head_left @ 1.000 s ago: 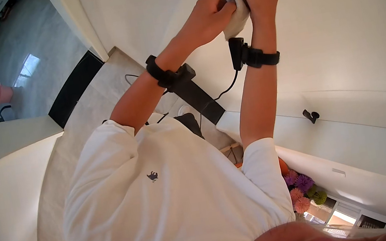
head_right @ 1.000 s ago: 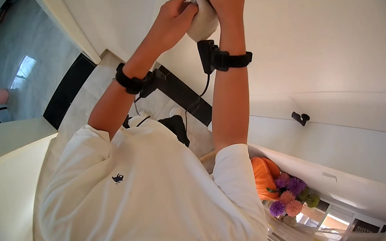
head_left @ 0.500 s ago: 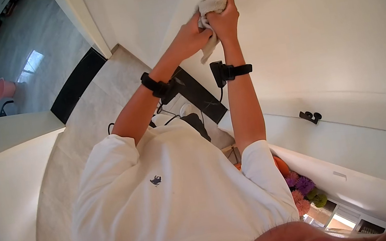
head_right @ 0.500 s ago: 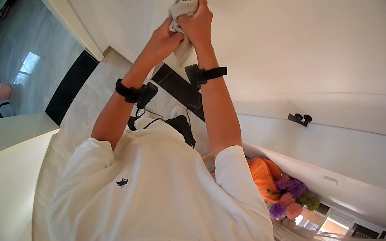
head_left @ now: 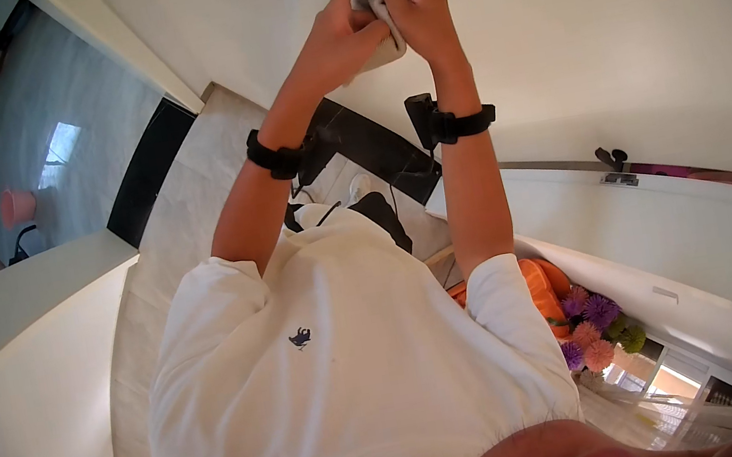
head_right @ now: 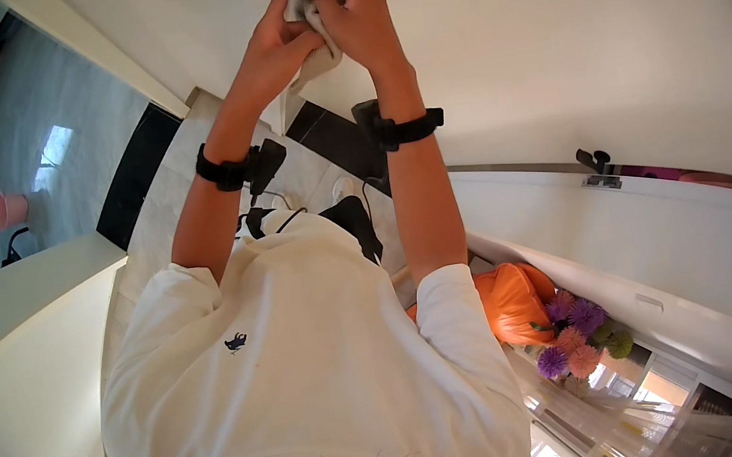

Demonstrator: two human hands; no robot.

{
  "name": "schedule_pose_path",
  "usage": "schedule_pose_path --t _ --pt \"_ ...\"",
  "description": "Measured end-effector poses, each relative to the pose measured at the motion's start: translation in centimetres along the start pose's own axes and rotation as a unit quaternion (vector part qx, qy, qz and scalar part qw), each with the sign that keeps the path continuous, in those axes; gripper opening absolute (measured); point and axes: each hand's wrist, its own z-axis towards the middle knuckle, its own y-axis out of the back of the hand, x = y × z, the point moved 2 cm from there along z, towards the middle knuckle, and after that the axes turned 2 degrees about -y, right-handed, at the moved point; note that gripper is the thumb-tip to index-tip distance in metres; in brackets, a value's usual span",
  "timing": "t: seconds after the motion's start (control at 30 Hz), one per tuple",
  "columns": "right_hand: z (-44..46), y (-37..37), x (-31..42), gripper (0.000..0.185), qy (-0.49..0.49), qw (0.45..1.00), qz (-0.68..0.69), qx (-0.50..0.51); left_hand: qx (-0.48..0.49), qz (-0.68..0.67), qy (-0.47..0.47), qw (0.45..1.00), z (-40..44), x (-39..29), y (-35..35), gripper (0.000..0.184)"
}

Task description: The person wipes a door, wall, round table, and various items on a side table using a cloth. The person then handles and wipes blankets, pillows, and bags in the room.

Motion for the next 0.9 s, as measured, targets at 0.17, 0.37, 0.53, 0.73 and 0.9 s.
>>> schedule_pose_path --t 0.17,0.37,0.53,0.73,0.9 --pt "-0.9 0.1 -0.1 0.049 -0.06 0.995 0.019 0.079 0.006 -0.018 0.019 1.0 -0.2 0.9 -0.4 0.074" --pt "1.0 2.1 6.1 0.045 0.152 0.985 -0.072 0.02 -0.059 0.113 -0.017 0.992 0.0 -2.0 -1.1 0.057" --pt "4.1 2.4 7.8 0.042 0.178 0.983 -0.053 0.008 -0.134 0.093 -0.013 0.987 1.3 -3.3 -0.7 0.034" --pt "3.1 1.8 2.0 0.036 0.117 0.99 -0.06 0.041 -0.175 -0.017 0.015 0.984 1.3 0.2 0.8 0.026" --pt "2.4 0.6 -5.4 0.034 0.047 0.991 -0.016 0.127 -0.192 0.091 0.127 0.969 1.2 1.6 0.0 0.026"
